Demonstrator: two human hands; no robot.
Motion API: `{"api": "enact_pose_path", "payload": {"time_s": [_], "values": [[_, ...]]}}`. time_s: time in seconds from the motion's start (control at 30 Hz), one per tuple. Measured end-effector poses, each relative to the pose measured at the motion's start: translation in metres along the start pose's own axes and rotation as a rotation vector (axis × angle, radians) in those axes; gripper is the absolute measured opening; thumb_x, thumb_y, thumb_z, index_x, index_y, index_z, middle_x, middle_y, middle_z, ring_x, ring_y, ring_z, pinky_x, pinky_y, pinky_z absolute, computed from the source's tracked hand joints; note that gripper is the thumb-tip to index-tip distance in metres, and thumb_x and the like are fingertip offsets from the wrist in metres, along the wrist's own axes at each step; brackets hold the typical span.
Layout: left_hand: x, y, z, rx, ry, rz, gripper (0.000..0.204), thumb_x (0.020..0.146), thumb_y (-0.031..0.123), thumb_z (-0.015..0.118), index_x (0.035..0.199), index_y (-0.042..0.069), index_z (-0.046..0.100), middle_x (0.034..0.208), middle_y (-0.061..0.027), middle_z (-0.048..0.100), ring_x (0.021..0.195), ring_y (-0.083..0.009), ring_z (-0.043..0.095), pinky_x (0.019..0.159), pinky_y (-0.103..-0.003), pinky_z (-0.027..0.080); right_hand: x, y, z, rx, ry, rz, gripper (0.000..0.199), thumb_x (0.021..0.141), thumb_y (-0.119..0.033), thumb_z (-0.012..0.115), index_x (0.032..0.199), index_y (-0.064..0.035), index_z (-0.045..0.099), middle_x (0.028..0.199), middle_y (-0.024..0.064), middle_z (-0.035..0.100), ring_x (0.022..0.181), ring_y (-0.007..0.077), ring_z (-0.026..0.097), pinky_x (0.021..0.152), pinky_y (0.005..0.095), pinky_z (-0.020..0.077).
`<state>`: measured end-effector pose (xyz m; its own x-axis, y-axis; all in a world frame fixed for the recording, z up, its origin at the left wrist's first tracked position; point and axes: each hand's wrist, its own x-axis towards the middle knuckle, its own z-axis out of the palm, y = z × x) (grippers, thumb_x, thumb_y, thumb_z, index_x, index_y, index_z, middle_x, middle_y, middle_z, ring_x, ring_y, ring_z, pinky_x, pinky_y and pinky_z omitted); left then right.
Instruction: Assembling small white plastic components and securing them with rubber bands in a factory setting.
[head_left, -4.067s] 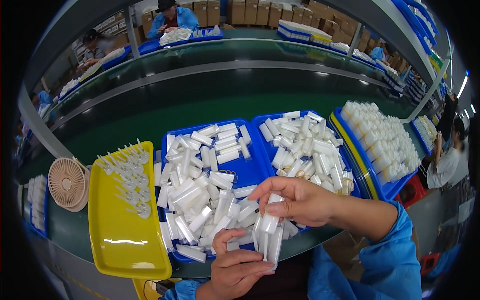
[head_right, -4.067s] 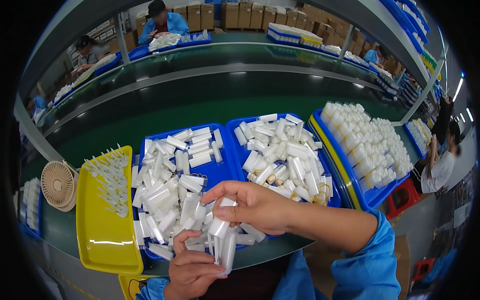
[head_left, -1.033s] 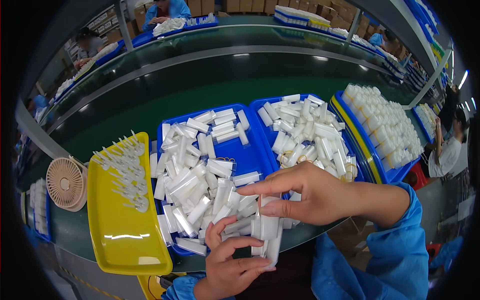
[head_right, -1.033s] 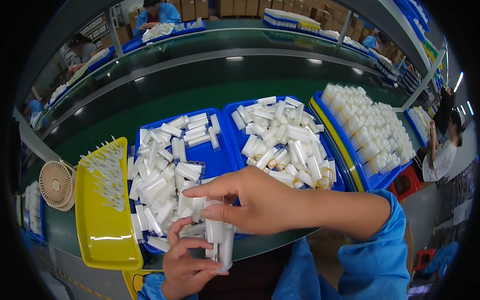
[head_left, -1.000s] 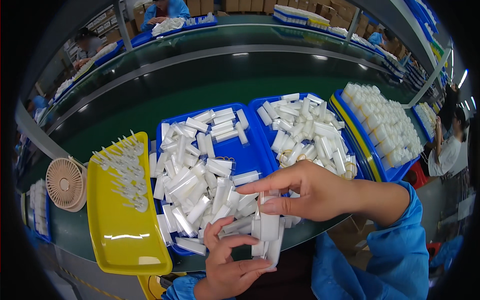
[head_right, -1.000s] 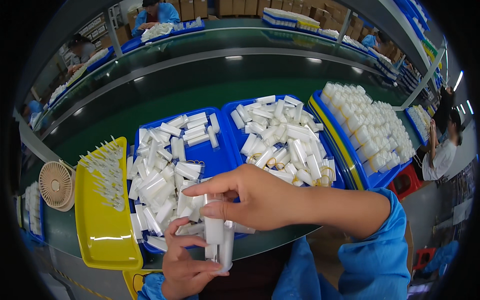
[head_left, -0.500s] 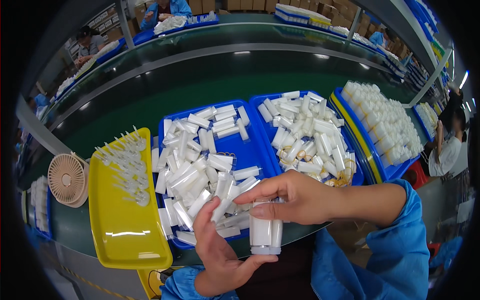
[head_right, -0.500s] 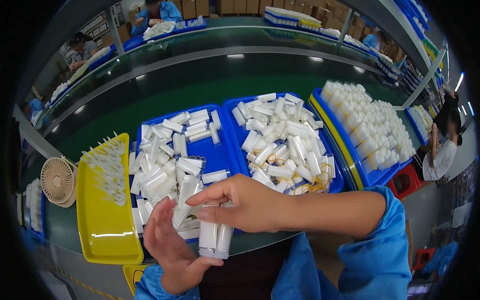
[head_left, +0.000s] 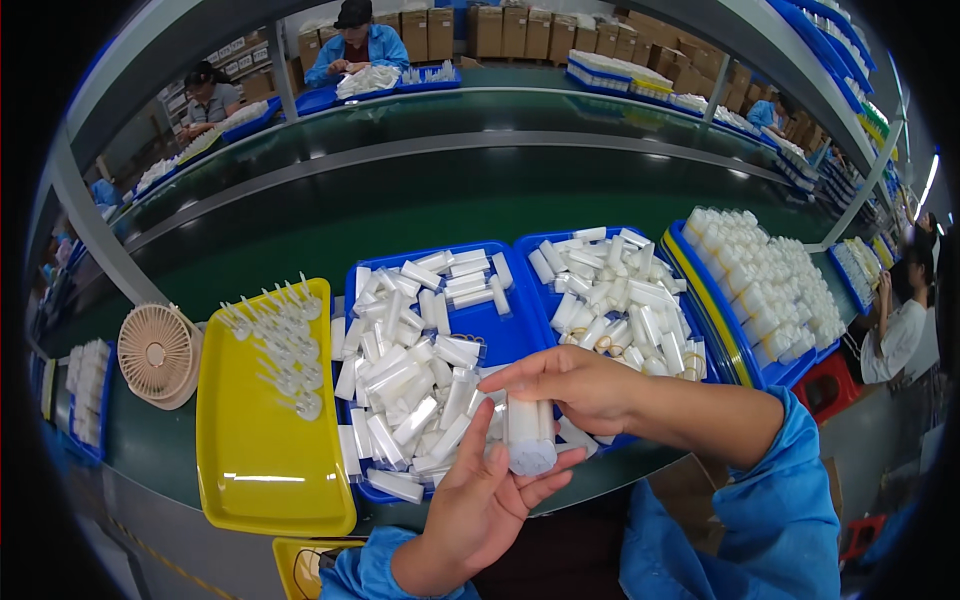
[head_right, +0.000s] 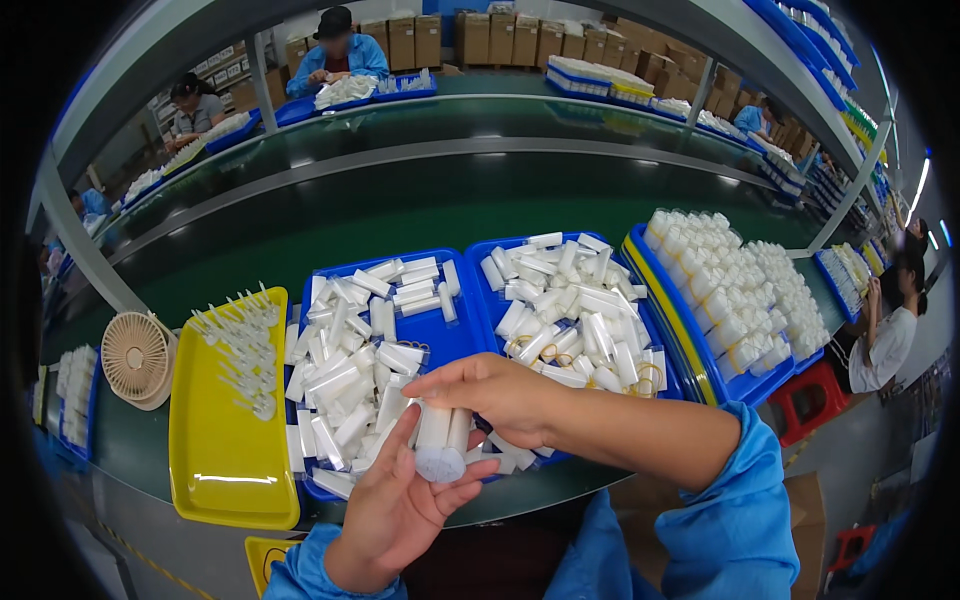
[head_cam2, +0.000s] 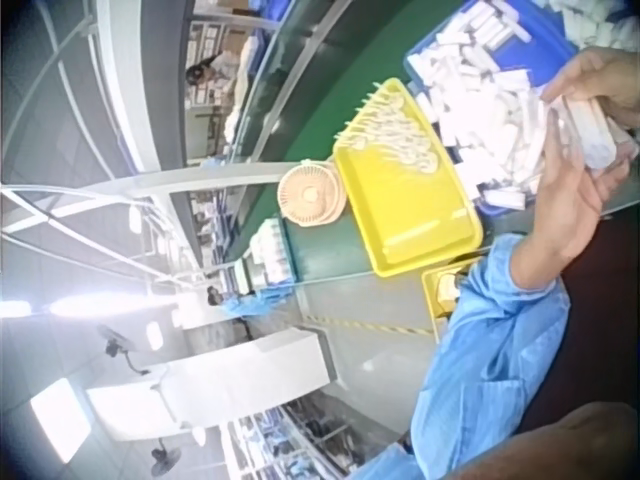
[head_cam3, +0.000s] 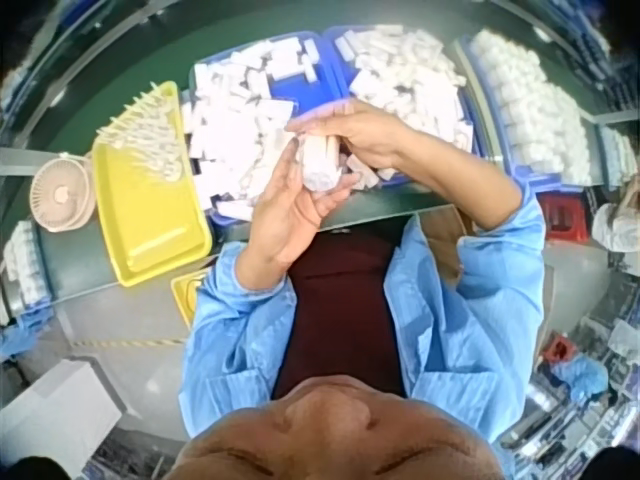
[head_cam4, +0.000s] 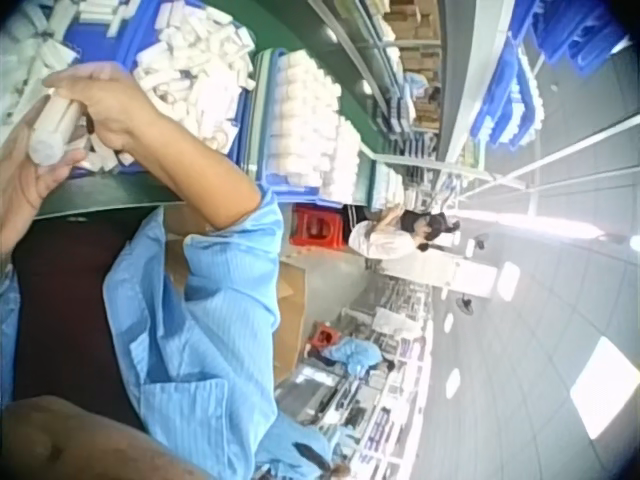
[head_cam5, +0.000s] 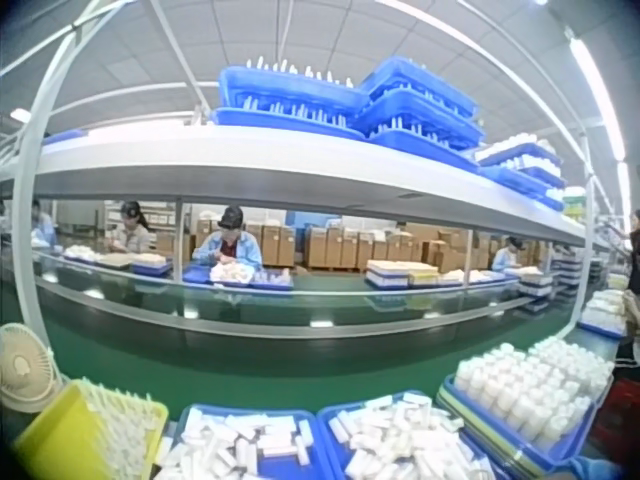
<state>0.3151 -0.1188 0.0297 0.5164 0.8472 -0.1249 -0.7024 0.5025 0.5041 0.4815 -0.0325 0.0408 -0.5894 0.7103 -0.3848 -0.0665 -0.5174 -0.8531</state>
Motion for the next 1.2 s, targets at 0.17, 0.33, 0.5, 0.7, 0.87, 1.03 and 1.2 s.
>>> {"api": "enact_pose_path", "payload": {"time_s": [0.17,0.33,0.5,0.7,0.87,1.03,1.2], "values": [[0.006,-0.004,-0.01,-0.082,-0.063,-0.016,0.059,0.098,0.019,0.037,0.144,0.025,0.001,0.135,-0.0197,0.035,0.119,-0.0422,0.044,0.096,-0.042,0.043,-0.003,-0.002,-0.002,0.011,0.01,0.022,0.032,0.09,-0.018,0.051,0.118,-0.0025,0.057,0.091,0.0048,0.061,0.08,0.0113,0.055,0.067,0.0242,0.0445],[0.009,-0.004,-0.011,-0.113,-0.169,-0.076,0.065,0.094,0.023,0.046,0.144,0.021,0.003,0.135,-0.0199,0.035,0.118,-0.0402,0.046,0.096,-0.043,0.043,-0.022,-0.008,0.002,-0.054,0.001,0.008,0.034,0.091,-0.018,0.053,0.121,-0.0034,0.055,0.104,0.0077,0.061,0.091,0.0144,0.059,0.083,0.029,0.0454],[-0.009,-0.016,-0.002,0.057,-0.196,-0.223,0.112,0.068,0.036,0.079,0.143,0.008,0.001,0.107,-0.0129,0.052,0.095,-0.0248,0.06,0.076,-0.036,0.054,-0.064,0.012,0.037,-0.863,-0.18,-0.782,0.035,0.087,-0.019,0.056,0.122,-0.011,0.055,0.099,0.0102,0.054,0.101,0.0235,0.05,0.084,0.0363,0.0324],[-0.014,-0.018,-0.013,0.213,-0.409,-0.489,0.102,0.068,0.018,0.077,0.145,0.014,0.01,0.103,0.0048,0.044,0.075,-0.0115,0.046,0.093,-0.03,0.04,-0.095,0.035,0.057,-1.09,0.028,-0.956,0.027,0.08,-0.017,0.062,0.103,-0.0024,0.062,0.095,0.0132,0.057,0.094,0.0274,0.049,0.077,0.0398,0.0365],[-0.015,-0.029,-0.025,0.32,-0.35,-0.489,0.036,0.068,0.013,0.076,0.093,0.006,0.051,0.079,-0.0068,0.053,0.085,-0.0253,0.054,0.084,-0.04,0.043,-0.108,0.032,0.023,-1.052,0.18,-0.867,0.027,0.081,-0.014,0.064,0.107,-0.0066,0.062,0.096,0.0082,0.056,0.092,0.0238,0.052,0.077,0.0362,0.0371],[-0.01,-0.032,-0.019,0.148,-0.338,-0.285,0.025,0.074,0.01,0.07,0.087,0.002,0.05,0.073,-0.0115,0.057,0.075,-0.0243,0.06,0.068,-0.037,0.05,-0.122,0.031,-0.066,-1.529,0.664,-0.496,0.027,0.069,-0.013,0.07,0.095,-0.0171,0.064,0.101,0.0018,0.051,0.099,0.0215,0.048,0.08,0.0405,0.0303],[-0.006,-0.032,-0.029,0.19,-0.326,-0.383,0.028,0.072,0.007,0.071,0.088,0.002,0.048,0.069,-0.0119,0.055,0.059,-0.0221,0.058,0.051,-0.03,0.048,-0.118,0.039,-0.093,-1.696,0.63,-0.339,0.016,0.07,-0.019,0.07,0.086,-0.0169,0.065,0.106,0.0022,0.048,0.11,0.0231,0.041,0.083,0.0441,0.0289]]}}
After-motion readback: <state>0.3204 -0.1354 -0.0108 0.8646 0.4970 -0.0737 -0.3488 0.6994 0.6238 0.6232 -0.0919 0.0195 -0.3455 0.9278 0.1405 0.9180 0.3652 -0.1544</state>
